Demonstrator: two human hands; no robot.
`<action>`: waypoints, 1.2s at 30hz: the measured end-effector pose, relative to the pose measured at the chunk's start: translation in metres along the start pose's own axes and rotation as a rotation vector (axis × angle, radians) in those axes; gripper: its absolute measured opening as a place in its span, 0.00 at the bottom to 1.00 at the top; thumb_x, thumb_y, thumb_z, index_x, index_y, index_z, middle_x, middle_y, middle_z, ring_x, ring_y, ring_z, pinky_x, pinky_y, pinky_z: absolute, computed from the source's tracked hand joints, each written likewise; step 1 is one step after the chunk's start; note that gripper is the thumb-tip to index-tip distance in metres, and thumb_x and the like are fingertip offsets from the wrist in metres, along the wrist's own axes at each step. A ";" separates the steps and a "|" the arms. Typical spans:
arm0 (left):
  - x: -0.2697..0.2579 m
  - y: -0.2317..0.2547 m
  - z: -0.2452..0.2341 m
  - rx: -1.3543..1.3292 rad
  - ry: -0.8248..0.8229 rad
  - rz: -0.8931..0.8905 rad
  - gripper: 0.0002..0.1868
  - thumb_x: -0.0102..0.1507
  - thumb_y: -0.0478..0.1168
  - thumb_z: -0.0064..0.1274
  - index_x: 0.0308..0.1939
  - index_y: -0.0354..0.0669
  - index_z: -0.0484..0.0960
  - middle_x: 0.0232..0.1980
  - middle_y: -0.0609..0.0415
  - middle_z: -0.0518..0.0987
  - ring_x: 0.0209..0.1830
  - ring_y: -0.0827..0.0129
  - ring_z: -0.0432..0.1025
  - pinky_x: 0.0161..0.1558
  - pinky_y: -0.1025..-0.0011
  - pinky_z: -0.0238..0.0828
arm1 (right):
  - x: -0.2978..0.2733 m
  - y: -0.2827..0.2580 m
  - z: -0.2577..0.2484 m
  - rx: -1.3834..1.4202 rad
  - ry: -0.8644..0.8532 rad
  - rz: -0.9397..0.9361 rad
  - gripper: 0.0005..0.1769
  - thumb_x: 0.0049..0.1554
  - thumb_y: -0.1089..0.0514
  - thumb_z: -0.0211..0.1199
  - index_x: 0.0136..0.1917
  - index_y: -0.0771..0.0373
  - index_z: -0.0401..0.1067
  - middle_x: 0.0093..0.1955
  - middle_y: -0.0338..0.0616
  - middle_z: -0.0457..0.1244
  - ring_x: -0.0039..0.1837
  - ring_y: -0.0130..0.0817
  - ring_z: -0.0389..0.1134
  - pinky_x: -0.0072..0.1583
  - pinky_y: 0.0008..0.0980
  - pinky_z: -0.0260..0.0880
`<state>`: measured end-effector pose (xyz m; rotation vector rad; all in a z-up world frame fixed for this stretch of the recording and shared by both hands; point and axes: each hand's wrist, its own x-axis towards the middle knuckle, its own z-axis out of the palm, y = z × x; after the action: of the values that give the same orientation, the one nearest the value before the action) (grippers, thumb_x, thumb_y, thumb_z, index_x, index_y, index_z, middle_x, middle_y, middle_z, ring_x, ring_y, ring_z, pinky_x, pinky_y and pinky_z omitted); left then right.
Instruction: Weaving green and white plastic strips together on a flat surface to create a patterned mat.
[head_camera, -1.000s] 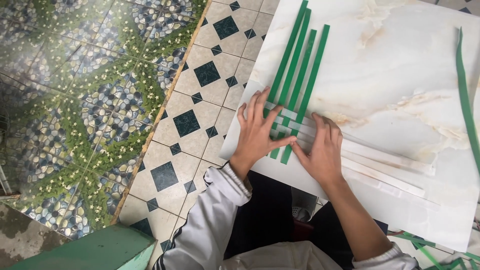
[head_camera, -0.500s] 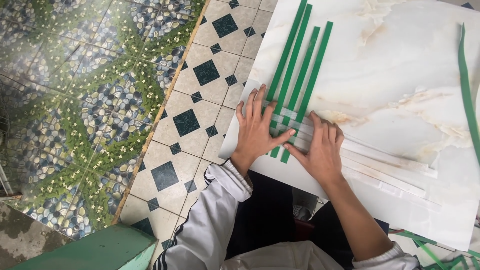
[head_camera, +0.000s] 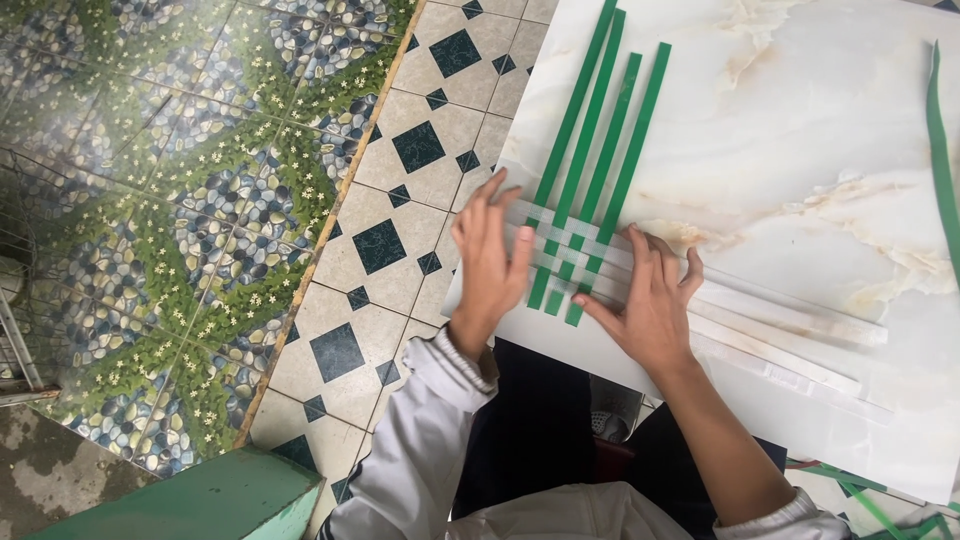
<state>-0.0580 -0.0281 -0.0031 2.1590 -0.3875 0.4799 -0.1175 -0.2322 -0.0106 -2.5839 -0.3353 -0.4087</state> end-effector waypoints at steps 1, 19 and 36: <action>0.001 -0.004 -0.010 0.000 -0.001 0.000 0.22 0.69 0.51 0.31 0.62 0.43 0.66 0.70 0.43 0.59 0.70 0.48 0.53 0.61 0.44 0.45 | -0.001 -0.001 -0.001 0.000 0.000 0.001 0.56 0.51 0.33 0.64 0.77 0.69 0.43 0.67 0.55 0.55 0.71 0.49 0.49 0.67 0.72 0.29; 0.041 -0.012 -0.052 0.255 -0.806 0.241 0.67 0.45 0.43 0.70 0.78 0.50 0.39 0.71 0.49 0.63 0.72 0.53 0.53 0.63 0.50 0.57 | 0.018 0.001 -0.041 -0.063 -0.341 -0.009 0.70 0.42 0.42 0.72 0.80 0.67 0.28 0.74 0.58 0.52 0.72 0.49 0.54 0.69 0.70 0.35; 0.045 -0.004 -0.036 0.272 -0.851 0.313 0.66 0.47 0.41 0.69 0.78 0.48 0.38 0.68 0.48 0.67 0.70 0.57 0.52 0.66 0.51 0.48 | 0.025 0.007 -0.037 -0.113 -0.340 -0.082 0.71 0.40 0.46 0.74 0.80 0.69 0.31 0.69 0.56 0.58 0.71 0.49 0.56 0.69 0.70 0.37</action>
<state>-0.0241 -0.0014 0.0347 2.4973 -1.1909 -0.2775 -0.1006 -0.2533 0.0261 -2.7555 -0.5518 -0.0121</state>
